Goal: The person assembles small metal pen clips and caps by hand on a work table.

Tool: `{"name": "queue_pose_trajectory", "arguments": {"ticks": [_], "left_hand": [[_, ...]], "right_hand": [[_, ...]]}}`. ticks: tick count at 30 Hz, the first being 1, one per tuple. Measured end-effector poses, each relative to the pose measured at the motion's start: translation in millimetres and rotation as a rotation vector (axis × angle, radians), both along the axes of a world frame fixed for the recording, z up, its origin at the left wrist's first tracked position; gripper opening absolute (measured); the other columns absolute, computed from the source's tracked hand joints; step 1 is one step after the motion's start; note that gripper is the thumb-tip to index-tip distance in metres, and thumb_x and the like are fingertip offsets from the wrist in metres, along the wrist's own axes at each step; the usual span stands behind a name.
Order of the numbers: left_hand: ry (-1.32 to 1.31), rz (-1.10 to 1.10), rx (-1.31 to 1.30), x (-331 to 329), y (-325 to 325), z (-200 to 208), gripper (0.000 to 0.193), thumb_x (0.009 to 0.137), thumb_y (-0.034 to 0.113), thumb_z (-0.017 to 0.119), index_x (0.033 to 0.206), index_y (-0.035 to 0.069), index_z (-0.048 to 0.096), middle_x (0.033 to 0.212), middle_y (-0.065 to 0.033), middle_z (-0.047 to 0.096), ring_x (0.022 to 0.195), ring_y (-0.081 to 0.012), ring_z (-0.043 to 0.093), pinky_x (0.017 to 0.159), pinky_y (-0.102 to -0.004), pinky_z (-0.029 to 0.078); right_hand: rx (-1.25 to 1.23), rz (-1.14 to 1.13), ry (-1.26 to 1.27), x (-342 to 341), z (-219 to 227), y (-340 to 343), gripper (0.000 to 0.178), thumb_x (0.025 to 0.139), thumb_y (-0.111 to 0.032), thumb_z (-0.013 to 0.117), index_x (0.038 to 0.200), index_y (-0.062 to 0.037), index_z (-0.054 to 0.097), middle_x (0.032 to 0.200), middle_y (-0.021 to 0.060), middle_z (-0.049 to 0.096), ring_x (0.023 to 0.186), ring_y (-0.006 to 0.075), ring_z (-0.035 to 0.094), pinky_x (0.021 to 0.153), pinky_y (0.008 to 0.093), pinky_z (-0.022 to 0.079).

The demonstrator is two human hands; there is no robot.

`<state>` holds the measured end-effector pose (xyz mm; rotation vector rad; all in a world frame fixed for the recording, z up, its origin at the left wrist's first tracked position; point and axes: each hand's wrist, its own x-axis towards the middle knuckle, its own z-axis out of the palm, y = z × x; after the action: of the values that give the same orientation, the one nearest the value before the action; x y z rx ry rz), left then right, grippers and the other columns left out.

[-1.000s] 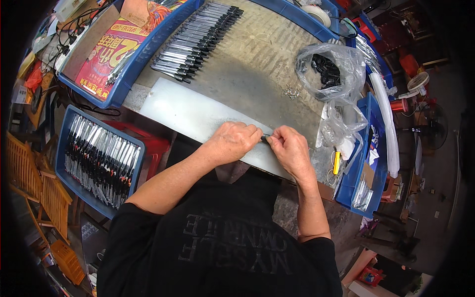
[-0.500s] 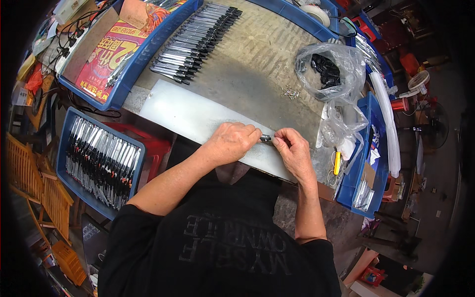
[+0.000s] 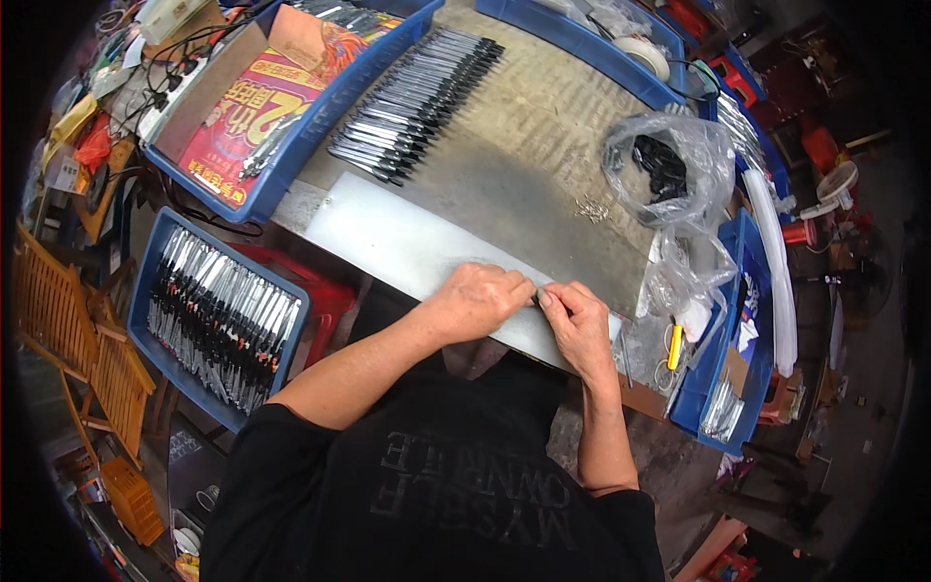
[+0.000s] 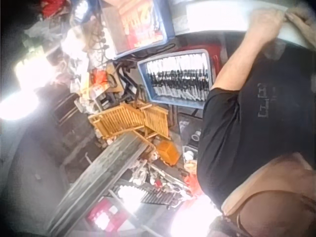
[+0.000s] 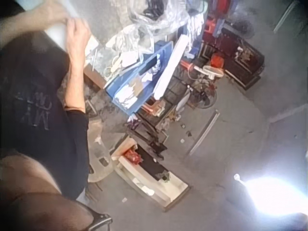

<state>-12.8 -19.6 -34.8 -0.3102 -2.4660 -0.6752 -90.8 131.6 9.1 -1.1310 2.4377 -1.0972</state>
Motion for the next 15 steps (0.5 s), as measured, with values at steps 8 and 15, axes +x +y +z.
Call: {"name": "queue_pose_trajectory", "arguments": {"ticks": [8,15], "left_hand": [[0.028,-0.003,0.030,2,1,0,0.013,0.069,0.011,0.063,0.076,0.005,0.053,0.060,-0.0053,0.050,0.053,-0.0206,0.056,0.050,-0.0324,0.045],[0.035,0.048,0.020,6,-17,9,0.014,0.071,0.012,0.062,0.079,0.006,0.052,0.060,-0.0055,0.049,0.055,-0.0209,0.055,0.048,-0.0315,0.044]], "right_hand": [[-0.069,-0.046,-0.009,4,-7,1,0.014,0.079,-0.013,0.060,0.080,0.0009,0.061,0.063,0.0110,0.053,0.055,0.0210,0.051,0.051,0.0314,0.040],[-0.220,-0.109,0.013,9,-22,6,0.022,0.084,-0.017,0.056,0.094,0.0029,0.058,0.079,0.0126,0.058,0.066,0.0210,0.055,0.061,0.0289,0.044]]}}
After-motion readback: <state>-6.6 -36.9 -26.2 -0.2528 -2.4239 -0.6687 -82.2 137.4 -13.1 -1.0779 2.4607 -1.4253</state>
